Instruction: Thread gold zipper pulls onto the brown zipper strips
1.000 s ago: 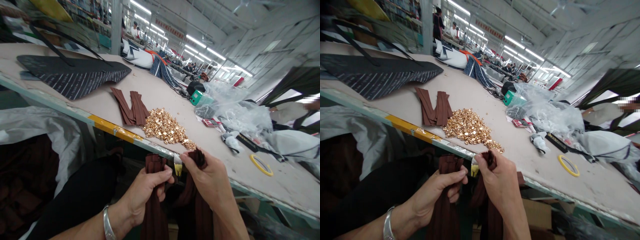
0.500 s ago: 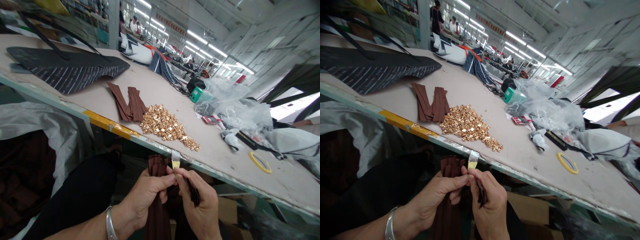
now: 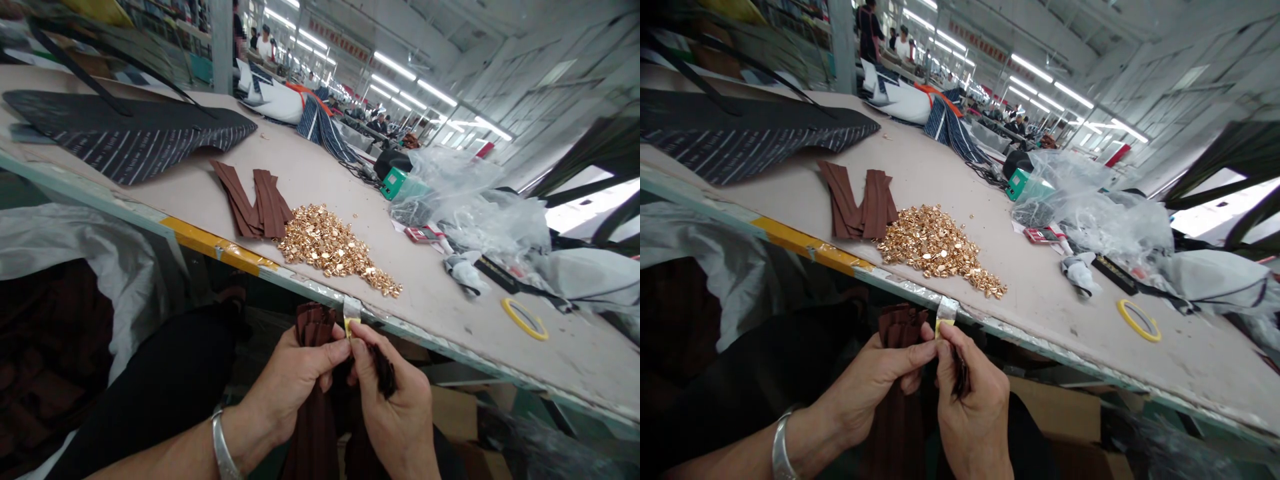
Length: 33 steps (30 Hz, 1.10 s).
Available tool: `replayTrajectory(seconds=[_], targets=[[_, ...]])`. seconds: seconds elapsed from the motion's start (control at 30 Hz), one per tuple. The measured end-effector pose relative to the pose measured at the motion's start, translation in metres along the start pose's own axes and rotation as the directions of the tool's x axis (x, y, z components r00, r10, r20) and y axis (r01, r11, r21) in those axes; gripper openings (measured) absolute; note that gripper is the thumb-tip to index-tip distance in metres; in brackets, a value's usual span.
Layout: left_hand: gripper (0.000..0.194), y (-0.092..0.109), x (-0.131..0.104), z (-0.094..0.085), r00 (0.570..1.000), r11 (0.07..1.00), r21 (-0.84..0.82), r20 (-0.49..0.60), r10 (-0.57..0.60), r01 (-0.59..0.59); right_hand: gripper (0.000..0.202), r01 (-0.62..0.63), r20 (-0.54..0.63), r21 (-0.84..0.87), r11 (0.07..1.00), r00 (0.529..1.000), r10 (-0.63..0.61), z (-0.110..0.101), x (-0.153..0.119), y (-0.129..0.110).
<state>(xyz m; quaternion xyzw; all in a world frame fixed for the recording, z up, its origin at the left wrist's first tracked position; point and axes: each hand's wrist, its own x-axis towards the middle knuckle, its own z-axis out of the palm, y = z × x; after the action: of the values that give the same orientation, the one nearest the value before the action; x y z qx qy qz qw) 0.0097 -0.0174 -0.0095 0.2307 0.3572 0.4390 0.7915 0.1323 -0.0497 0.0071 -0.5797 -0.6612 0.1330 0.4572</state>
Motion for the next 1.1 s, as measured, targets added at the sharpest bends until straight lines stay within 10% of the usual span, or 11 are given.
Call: replayTrajectory(seconds=[0.23, 0.43, 0.8, 0.97, 1.1], targets=[[0.013, 0.001, -0.004, -0.003, 0.994, 0.996, 0.005, 0.069, -0.089, 0.089, 0.018, -0.243, -0.023, 0.183, 0.953, 0.968, 0.252, -0.006, 0.014, 0.011], [0.006, 0.008, -0.013, -0.006, 0.961, 0.987, 0.122, 0.244, -0.130, 0.102, 0.028, -0.514, 0.247, 0.452, 0.729, 0.857, 0.452, -0.014, 0.003, 0.005], [0.032, 0.002, -0.011, -0.005, 0.978, 0.990, 0.065, 0.157, -0.135, 0.127, 0.023, -0.495, 0.253, 0.692, 0.526, 0.848, 0.465, -0.005, -0.008, 0.012], [0.031, 0.001, -0.005, -0.009, 0.997, 0.986, 0.158, -0.056, 0.058, -0.048, 0.023, -0.496, 0.195, 0.635, 0.592, 0.844, 0.499, -0.007, -0.012, 0.017], [0.029, 0.006, -0.007, -0.011, 0.987, 0.936, 0.317, -0.004, 0.162, -0.152, 0.015, -0.466, 0.167, 0.477, 0.745, 0.881, 0.443, -0.011, -0.012, 0.015]])
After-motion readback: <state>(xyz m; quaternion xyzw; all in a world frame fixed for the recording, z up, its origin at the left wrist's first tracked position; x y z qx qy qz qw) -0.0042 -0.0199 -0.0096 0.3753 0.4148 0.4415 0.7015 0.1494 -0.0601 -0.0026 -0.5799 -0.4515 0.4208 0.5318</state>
